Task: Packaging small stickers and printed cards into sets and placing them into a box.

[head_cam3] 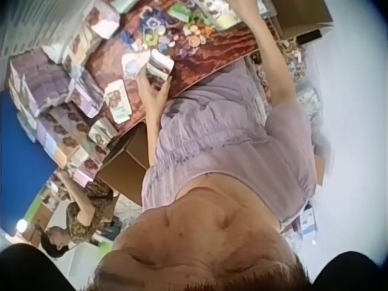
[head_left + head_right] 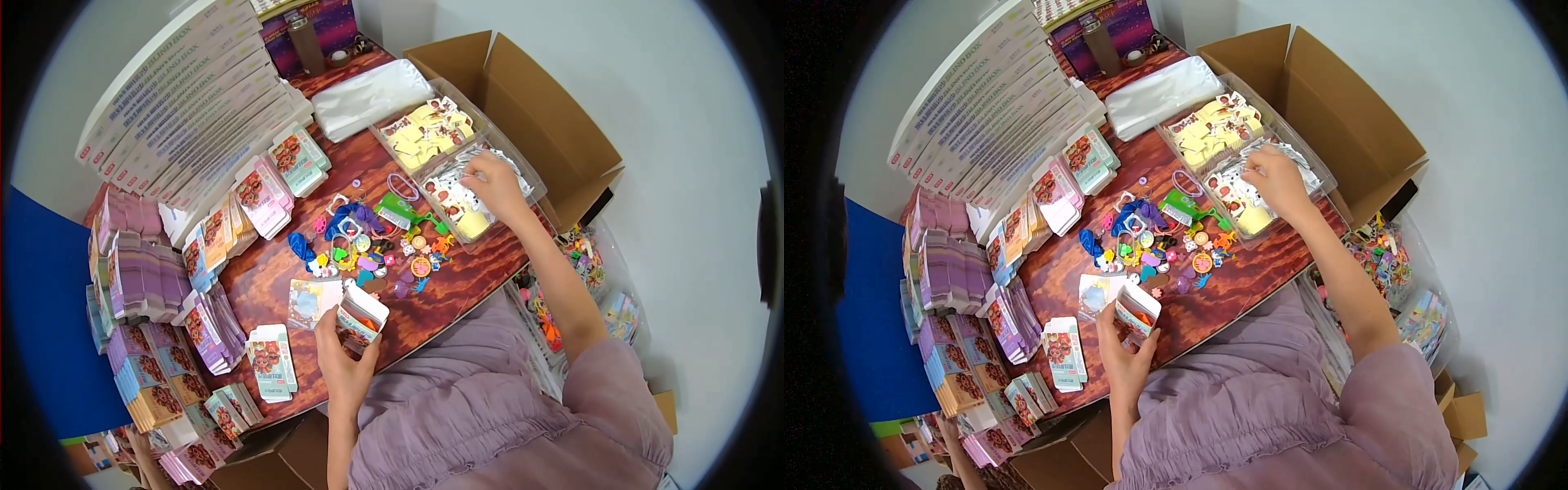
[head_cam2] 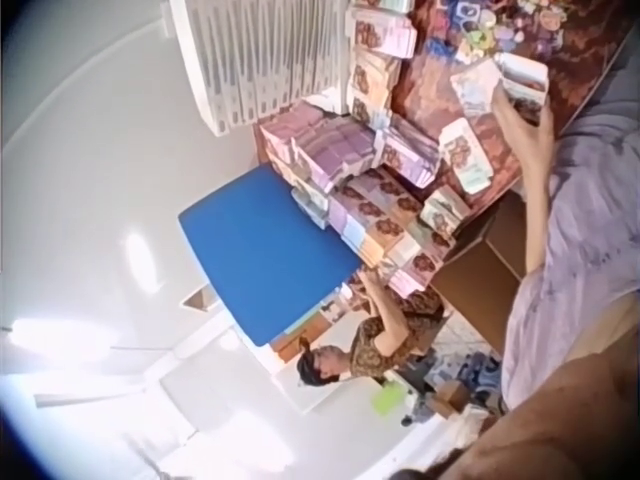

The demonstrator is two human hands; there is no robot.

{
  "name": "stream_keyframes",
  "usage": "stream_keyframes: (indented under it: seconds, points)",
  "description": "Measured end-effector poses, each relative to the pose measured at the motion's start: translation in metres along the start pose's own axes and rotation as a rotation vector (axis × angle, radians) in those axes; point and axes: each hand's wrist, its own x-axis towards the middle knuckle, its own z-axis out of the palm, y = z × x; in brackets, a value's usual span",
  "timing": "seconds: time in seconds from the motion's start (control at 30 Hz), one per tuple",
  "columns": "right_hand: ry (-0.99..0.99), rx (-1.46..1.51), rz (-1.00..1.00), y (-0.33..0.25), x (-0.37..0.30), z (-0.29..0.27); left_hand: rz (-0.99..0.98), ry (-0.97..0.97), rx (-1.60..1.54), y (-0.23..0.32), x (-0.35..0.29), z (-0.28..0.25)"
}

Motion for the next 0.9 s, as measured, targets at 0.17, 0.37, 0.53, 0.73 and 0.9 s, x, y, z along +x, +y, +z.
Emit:
stream_keyframes:
  seconds: [0.17, 0.37, 0.53, 0.73, 0.9]
  points:
    - [-0.19, 0.284, 0.226, -0.004, 0.002, -0.009, 0.014, -0.008, 0.003, 0.002, 0.002, 0.001]
    - [-0.452, 0.242, 0.175, -0.026, -0.004, -0.014, 0.032, -0.008, 0.002, 0.003, 0.003, 0.003]
    - [-0.412, 0.126, 0.013, -0.02, -0.008, -0.004, 0.042, -0.013, 0.012, 0.001, 0.001, 0.002]
    - [-0.266, -0.079, 0.046, -0.031, -0.022, 0.01, 0.048, 0.0, 0.024, 0.003, 0.0, 0.0]
    - [-0.121, 0.109, 0.127, -0.02, -0.02, -0.005, 0.017, -0.001, 0.015, 0.001, -0.002, -0.003]
